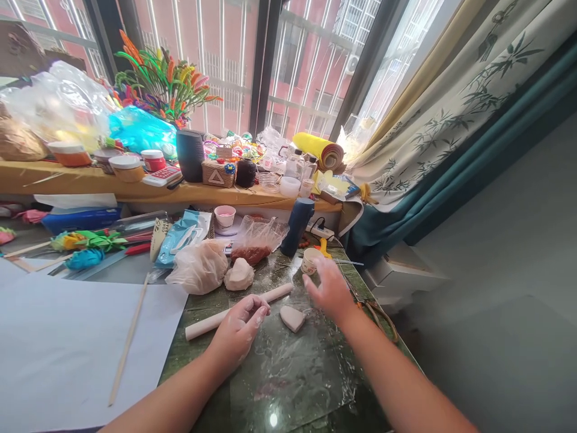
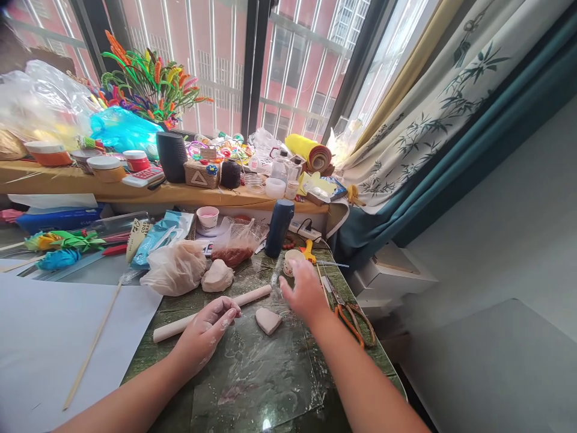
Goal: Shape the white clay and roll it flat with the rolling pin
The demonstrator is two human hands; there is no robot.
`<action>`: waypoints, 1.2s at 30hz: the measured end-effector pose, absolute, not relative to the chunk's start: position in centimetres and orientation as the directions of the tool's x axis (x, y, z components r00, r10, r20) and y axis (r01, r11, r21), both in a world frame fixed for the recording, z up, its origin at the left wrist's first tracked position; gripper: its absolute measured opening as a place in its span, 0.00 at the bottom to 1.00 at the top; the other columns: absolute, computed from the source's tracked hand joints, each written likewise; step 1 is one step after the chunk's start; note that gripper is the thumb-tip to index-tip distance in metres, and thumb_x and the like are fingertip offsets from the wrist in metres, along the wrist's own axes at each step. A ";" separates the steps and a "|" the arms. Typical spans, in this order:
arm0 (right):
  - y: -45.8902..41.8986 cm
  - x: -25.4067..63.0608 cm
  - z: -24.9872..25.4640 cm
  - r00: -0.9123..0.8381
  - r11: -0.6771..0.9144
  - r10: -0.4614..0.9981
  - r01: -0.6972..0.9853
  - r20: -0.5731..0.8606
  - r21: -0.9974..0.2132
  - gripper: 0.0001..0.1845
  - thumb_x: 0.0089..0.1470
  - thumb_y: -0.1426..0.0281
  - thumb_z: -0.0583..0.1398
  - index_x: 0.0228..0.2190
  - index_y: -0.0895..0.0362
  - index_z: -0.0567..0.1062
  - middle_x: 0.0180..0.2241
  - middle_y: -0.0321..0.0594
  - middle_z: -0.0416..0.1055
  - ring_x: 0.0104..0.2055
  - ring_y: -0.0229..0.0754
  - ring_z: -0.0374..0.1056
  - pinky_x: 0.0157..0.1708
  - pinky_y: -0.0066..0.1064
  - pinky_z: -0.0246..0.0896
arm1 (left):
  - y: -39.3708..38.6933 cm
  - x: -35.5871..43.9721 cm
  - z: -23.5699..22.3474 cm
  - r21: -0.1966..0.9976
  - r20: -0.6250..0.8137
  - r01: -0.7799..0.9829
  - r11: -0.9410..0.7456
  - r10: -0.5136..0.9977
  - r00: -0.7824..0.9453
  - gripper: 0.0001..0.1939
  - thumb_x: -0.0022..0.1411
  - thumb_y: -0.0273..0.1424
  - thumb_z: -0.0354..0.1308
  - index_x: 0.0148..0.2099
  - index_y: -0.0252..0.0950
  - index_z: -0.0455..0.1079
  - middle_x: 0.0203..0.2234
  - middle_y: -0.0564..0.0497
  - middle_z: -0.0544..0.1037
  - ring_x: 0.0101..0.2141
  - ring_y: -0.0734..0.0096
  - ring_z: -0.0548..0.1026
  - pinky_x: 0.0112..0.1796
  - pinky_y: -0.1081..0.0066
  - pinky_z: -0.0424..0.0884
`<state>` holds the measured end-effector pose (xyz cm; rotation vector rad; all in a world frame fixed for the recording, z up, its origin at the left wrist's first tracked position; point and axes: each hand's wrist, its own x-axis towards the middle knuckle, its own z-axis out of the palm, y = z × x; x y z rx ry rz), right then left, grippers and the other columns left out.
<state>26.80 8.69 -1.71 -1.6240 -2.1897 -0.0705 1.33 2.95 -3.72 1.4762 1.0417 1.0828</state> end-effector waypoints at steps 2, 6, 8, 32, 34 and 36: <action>12.0 27.6 0.1 -0.259 0.310 0.928 0.935 0.268 -0.172 0.17 0.65 0.62 0.55 0.48 0.59 0.75 0.50 0.53 0.74 0.56 0.55 0.67 0.55 0.45 0.61 | 2.9 1.3 -3.6 0.987 0.123 0.077 -0.144 0.965 0.230 0.13 0.67 0.41 0.55 0.35 0.38 0.71 0.29 0.52 0.73 0.32 0.64 0.69 0.36 0.69 0.66; 15.9 27.6 1.5 -0.312 0.313 0.950 0.945 0.023 -0.097 0.18 0.64 0.58 0.59 0.30 0.58 0.78 0.32 0.46 0.77 0.40 0.49 0.74 0.44 0.37 0.66 | 2.8 1.3 -2.9 0.990 0.114 0.058 -0.129 0.970 0.215 0.13 0.66 0.40 0.56 0.34 0.38 0.71 0.29 0.52 0.73 0.31 0.64 0.68 0.36 0.69 0.65; 16.4 27.3 1.2 -0.306 0.302 0.950 0.951 -0.057 -0.062 0.16 0.64 0.59 0.61 0.35 0.59 0.78 0.37 0.45 0.77 0.41 0.48 0.74 0.44 0.38 0.69 | 2.7 1.3 -2.6 0.992 0.104 0.054 -0.117 0.974 0.202 0.13 0.65 0.40 0.56 0.34 0.38 0.71 0.28 0.52 0.72 0.31 0.64 0.68 0.35 0.69 0.65; -3.3 21.0 -4.5 -0.621 0.580 0.782 0.697 0.049 -0.421 0.30 0.63 0.62 0.61 0.62 0.63 0.68 0.65 0.53 0.62 0.68 0.57 0.57 0.66 0.48 0.55 | 3.1 1.3 -4.0 0.994 0.113 -0.033 -0.109 0.979 0.171 0.12 0.66 0.40 0.55 0.37 0.37 0.71 0.31 0.50 0.75 0.35 0.63 0.71 0.41 0.66 0.67; -3.4 21.2 -4.0 -0.646 0.568 0.763 0.691 -0.029 -0.448 0.37 0.62 0.58 0.61 0.66 0.61 0.61 0.69 0.51 0.53 0.71 0.56 0.49 0.69 0.50 0.48 | 3.1 1.4 -4.2 0.994 0.111 -0.040 -0.106 0.979 0.169 0.12 0.66 0.40 0.55 0.37 0.37 0.71 0.31 0.51 0.74 0.35 0.63 0.71 0.41 0.66 0.67; -3.3 21.2 -3.7 -0.672 0.573 0.738 0.671 -0.060 -0.470 0.42 0.62 0.55 0.60 0.69 0.60 0.55 0.71 0.49 0.46 0.73 0.57 0.42 0.70 0.52 0.42 | 3.1 1.4 -4.3 0.993 0.115 -0.049 -0.109 0.979 0.170 0.12 0.66 0.40 0.56 0.36 0.37 0.71 0.31 0.51 0.74 0.35 0.63 0.71 0.40 0.67 0.67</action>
